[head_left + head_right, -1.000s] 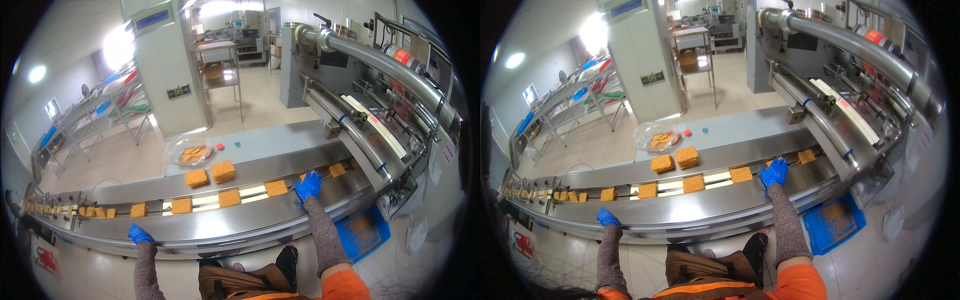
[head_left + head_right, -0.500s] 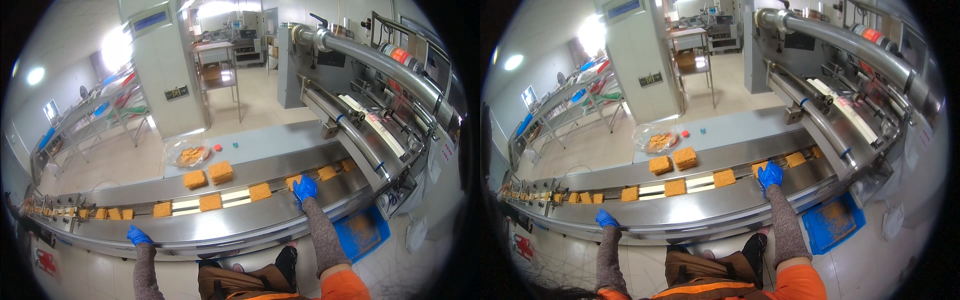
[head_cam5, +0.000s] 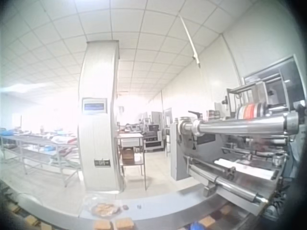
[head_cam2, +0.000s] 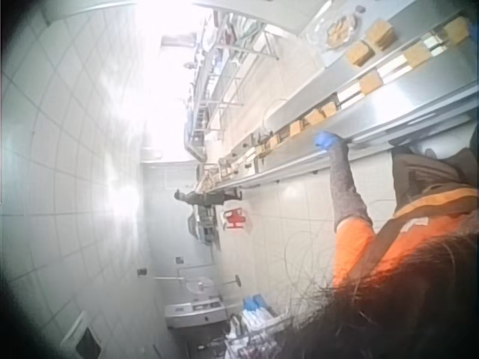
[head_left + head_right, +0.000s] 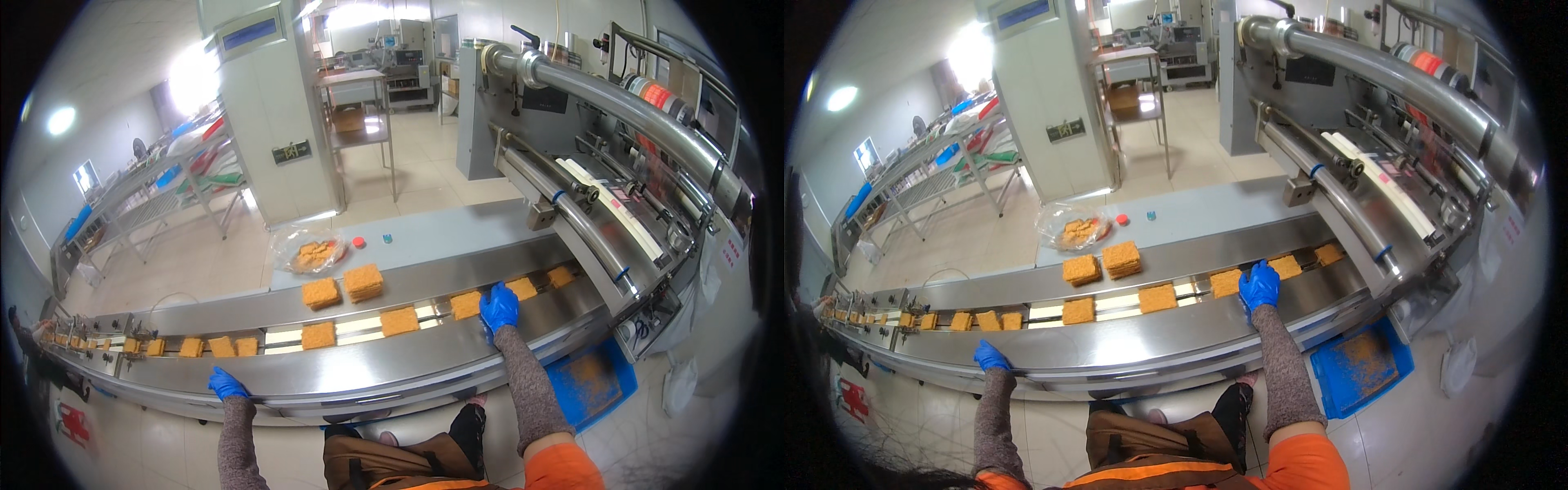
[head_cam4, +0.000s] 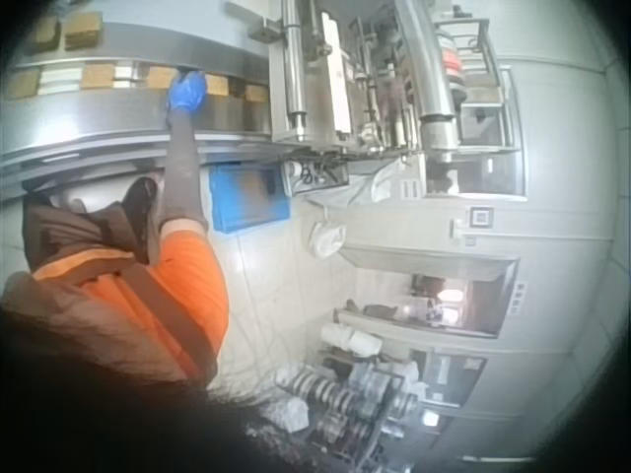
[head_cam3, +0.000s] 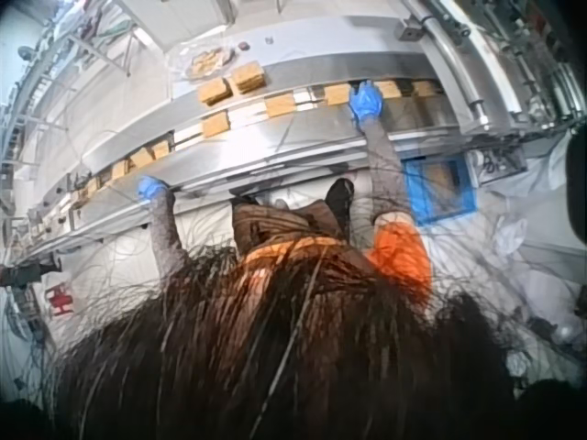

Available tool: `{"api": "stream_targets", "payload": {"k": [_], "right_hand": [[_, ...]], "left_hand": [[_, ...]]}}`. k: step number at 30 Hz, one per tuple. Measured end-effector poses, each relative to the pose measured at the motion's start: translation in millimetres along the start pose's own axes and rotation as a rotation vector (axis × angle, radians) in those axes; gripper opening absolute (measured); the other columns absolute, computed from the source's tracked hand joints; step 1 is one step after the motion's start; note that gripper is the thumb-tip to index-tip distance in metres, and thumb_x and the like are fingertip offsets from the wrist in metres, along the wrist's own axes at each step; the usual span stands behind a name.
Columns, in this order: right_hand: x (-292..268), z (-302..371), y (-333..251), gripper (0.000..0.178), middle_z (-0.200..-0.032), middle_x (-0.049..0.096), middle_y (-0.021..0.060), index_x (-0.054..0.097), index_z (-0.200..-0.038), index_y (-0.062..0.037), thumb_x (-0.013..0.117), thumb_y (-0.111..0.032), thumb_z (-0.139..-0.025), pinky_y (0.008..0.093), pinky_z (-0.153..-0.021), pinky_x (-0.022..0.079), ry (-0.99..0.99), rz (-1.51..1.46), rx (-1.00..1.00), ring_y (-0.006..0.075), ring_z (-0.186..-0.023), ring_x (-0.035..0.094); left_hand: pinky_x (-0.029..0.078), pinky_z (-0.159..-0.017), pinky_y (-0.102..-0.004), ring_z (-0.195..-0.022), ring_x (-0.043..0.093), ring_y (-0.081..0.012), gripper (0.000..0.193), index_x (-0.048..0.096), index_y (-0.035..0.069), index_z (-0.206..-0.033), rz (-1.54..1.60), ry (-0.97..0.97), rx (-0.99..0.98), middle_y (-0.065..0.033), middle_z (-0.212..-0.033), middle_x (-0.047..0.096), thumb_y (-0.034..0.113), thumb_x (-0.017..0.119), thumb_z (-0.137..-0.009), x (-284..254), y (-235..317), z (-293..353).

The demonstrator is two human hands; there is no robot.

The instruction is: The person arranges square biscuits on a moving conveyor belt in a food processing facility. They use gloved hands to pick up and place biscuits into designated slots on the belt, ensuring they are aligned for the next stage of processing.

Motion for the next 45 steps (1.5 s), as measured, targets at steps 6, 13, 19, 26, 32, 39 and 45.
{"api": "stream_targets", "payload": {"k": [6, 13, 19, 26, 32, 39, 45], "right_hand": [[6.5, 0.6, 3.3, 0.045, -0.102, 0.069, 0.0244, 0.068, -0.101, 0.0024, 0.066, -0.039, -0.084, 0.0504, -0.081, 0.052, -0.07, -0.073, 0.128, 0.0425, -0.091, 0.065], [13.1, -2.1, 16.0, 0.085, -0.143, 0.047, 0.0317, 0.044, -0.144, 0.0076, 0.063, -0.053, -0.087, 0.05, -0.111, 0.037, -0.132, 0.169, 0.264, 0.0434, -0.131, 0.048], [14.1, -4.4, 17.5, 0.085, -0.152, 0.037, 0.0314, 0.043, -0.145, 0.0062, 0.061, -0.054, -0.088, 0.0513, -0.115, 0.032, -0.196, 0.175, 0.233, 0.0448, -0.14, 0.037], [8.2, -4.2, 15.0, 0.069, -0.139, 0.052, 0.0293, 0.062, -0.125, 0.0063, 0.064, -0.051, -0.086, 0.0535, -0.111, 0.036, -0.23, 0.113, 0.186, 0.043, -0.126, 0.052], [15.7, -10.7, 13.1, 0.079, -0.137, 0.054, 0.0302, 0.053, -0.136, 0.0065, 0.066, -0.053, -0.085, 0.0529, -0.111, 0.036, -0.308, -0.042, 0.312, 0.0416, -0.123, 0.056], [-8.6, -8.6, 15.1, 0.089, -0.15, 0.039, 0.0318, 0.04, -0.146, 0.0076, 0.064, -0.053, -0.086, 0.0496, -0.117, 0.031, -0.177, 0.253, 0.325, 0.0433, -0.138, 0.041], [7.9, -15.4, 40.0, 0.084, -0.146, 0.044, 0.0306, 0.043, -0.143, 0.0101, 0.064, -0.049, -0.087, 0.0495, -0.117, 0.031, -0.134, 0.183, 0.26, 0.0437, -0.137, 0.042]], "left_hand": [[0.052, -0.086, -0.0469, -0.107, 0.065, -0.0277, 0.064, 0.049, 0.006, -0.138, 0.062, 0.002, -0.017, -0.0103, -0.119, 0.063, 0.044, 0.067, -0.089, 15.8, -6.8, -16.4], [0.05, -0.086, -0.0465, -0.101, 0.062, -0.0248, 0.074, 0.032, 0.0, -0.151, -0.091, -0.085, 0.028, -0.0096, -0.116, 0.063, 0.041, 0.058, -0.094, -13.1, 1.1, 3.7], [0.049, -0.086, -0.0468, -0.099, 0.061, -0.0231, 0.074, 0.026, -0.001, -0.155, -0.103, -0.111, 0.059, -0.0092, -0.117, 0.063, 0.039, 0.051, -0.098, -22.3, -3.4, 9.7], [0.05, -0.087, -0.0466, -0.101, 0.061, -0.0226, 0.072, 0.028, 0.002, -0.155, -0.12, -0.123, 0.039, -0.008, -0.118, 0.062, 0.039, 0.053, -0.098, -21.5, 0.5, 8.4], [0.05, -0.088, -0.0469, -0.103, 0.061, -0.0236, 0.068, 0.032, 0.003, -0.152, -0.051, -0.103, -0.035, -0.009, -0.115, 0.062, 0.038, 0.053, -0.098, 2.5, -14.6, -7.7], [0.049, -0.089, -0.0488, -0.102, 0.061, -0.0238, 0.07, 0.031, 0.001, -0.152, -0.052, -0.083, -0.033, -0.0089, -0.115, 0.062, 0.037, 0.054, -0.098, -4.7, -11.0, 1.5], [0.049, -0.089, -0.0488, -0.098, 0.062, -0.0232, 0.067, 0.032, 0.002, -0.153, -0.002, -0.096, 0.047, -0.008, -0.114, 0.062, 0.035, 0.052, -0.098, -3.9, -3.3, -5.4]]}}
Point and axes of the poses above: each hand's wrist, its own z-axis away from the middle knuckle, its own x-axis out of the palm, y = z × x, the point moved 4 cm from there along -z, towards the middle knuckle
